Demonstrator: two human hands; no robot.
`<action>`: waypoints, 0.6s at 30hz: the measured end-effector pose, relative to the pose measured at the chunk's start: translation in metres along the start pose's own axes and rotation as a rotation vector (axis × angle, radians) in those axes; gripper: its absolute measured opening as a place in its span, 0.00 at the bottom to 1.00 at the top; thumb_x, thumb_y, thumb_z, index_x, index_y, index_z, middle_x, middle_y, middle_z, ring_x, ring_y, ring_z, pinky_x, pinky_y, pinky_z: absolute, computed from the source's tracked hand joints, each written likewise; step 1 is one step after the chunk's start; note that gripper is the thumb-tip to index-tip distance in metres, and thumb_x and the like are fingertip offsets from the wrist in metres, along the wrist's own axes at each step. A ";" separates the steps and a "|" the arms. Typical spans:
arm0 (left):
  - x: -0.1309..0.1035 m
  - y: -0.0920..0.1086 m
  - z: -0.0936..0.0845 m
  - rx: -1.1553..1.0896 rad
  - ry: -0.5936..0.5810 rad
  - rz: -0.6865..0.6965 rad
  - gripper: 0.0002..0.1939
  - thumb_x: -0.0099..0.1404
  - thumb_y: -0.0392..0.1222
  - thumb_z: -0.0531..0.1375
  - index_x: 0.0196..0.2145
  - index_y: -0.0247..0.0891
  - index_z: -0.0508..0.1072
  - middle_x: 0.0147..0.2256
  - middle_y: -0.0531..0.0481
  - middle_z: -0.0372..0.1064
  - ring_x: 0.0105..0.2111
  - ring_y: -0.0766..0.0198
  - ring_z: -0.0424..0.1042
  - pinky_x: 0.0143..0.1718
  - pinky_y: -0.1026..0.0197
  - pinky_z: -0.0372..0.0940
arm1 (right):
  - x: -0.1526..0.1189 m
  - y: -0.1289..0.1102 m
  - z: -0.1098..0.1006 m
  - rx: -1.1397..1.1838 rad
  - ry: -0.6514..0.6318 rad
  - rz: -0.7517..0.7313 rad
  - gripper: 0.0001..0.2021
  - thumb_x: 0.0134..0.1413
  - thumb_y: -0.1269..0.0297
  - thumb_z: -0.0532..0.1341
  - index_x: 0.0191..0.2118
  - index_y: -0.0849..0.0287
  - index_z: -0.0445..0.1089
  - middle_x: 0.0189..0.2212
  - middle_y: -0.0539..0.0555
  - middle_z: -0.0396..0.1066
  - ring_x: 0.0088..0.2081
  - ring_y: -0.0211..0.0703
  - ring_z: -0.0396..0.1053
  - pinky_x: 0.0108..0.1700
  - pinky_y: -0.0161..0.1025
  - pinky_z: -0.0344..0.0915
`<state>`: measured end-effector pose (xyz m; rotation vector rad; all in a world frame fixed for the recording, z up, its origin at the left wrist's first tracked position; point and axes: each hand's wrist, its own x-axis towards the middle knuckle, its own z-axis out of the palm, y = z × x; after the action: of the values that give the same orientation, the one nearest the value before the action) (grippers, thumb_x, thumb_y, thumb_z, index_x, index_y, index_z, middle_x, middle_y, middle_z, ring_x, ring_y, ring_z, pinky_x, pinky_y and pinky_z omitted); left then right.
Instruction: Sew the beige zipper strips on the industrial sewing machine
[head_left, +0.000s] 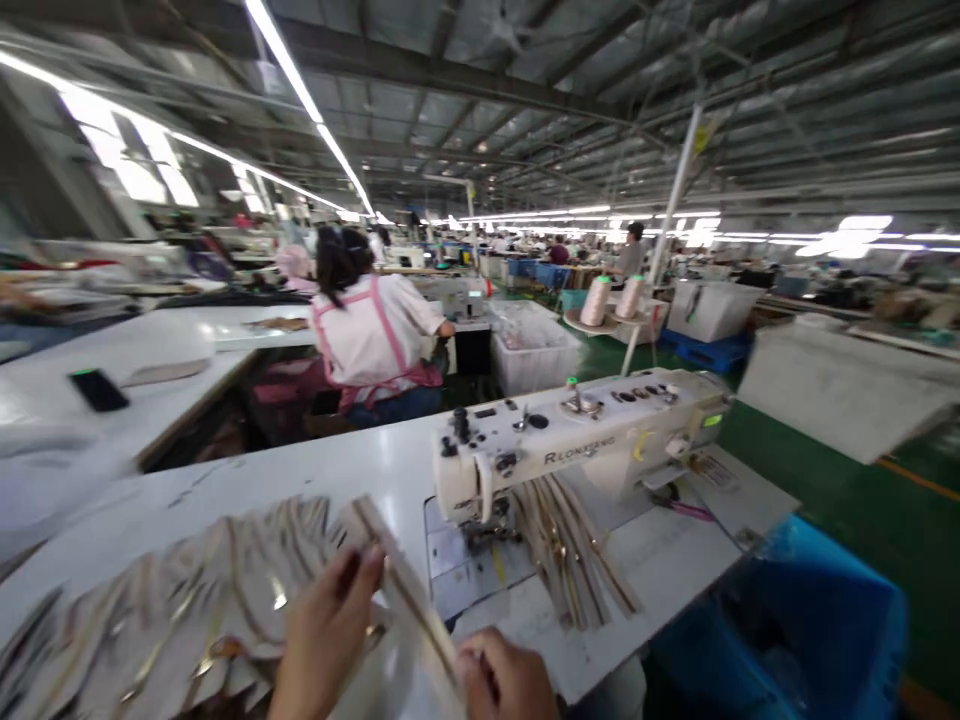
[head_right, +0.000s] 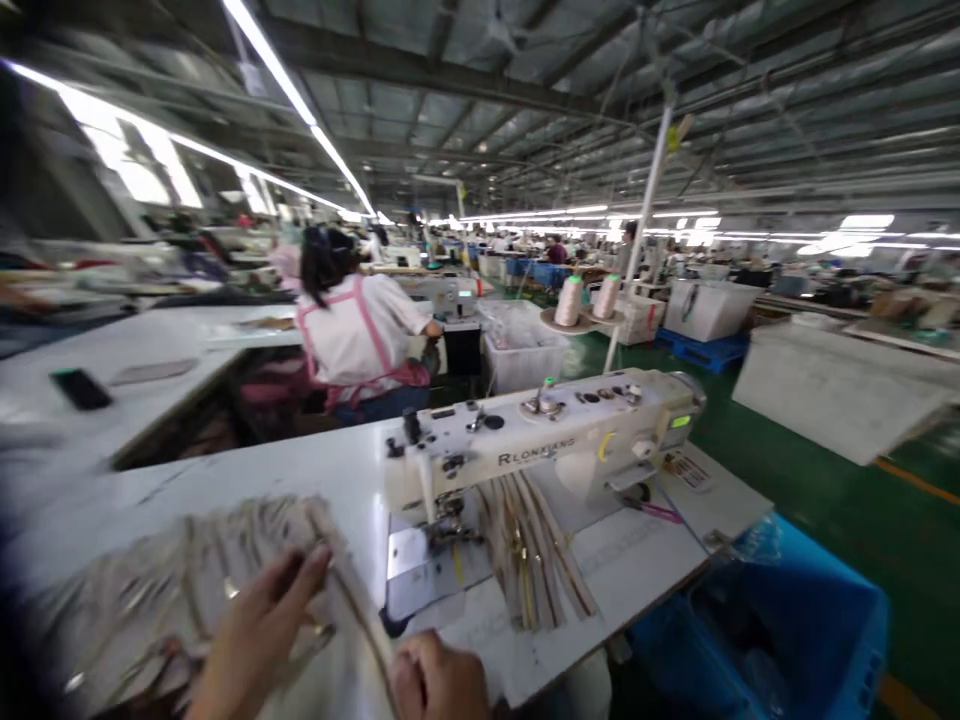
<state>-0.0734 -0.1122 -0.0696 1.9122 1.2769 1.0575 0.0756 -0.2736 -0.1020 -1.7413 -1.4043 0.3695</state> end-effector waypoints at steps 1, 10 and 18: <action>0.007 -0.005 0.002 -0.009 -0.061 0.010 0.20 0.64 0.58 0.53 0.36 0.36 0.71 0.26 0.51 0.71 0.28 0.57 0.74 0.29 0.60 0.69 | 0.006 -0.002 0.010 0.025 0.011 0.028 0.14 0.65 0.59 0.50 0.38 0.53 0.72 0.25 0.49 0.76 0.26 0.38 0.74 0.25 0.30 0.60; 0.002 -0.013 0.032 0.189 -0.270 0.260 0.10 0.64 0.34 0.52 0.40 0.37 0.71 0.42 0.42 0.71 0.43 0.54 0.71 0.47 0.52 0.66 | 0.051 0.030 0.024 -0.261 -0.077 0.154 0.13 0.64 0.65 0.51 0.37 0.58 0.73 0.31 0.56 0.78 0.35 0.45 0.76 0.35 0.34 0.62; 0.005 -0.025 0.057 0.117 -0.516 0.397 0.06 0.64 0.34 0.60 0.34 0.38 0.77 0.37 0.46 0.73 0.41 0.59 0.71 0.46 0.60 0.65 | 0.045 0.045 0.022 -0.235 -0.048 0.008 0.11 0.61 0.68 0.54 0.40 0.59 0.75 0.36 0.56 0.77 0.37 0.42 0.74 0.41 0.33 0.64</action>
<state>-0.0345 -0.1011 -0.1168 2.3872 0.6983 0.6017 0.1053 -0.2239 -0.1366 -1.9379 -1.5260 0.2603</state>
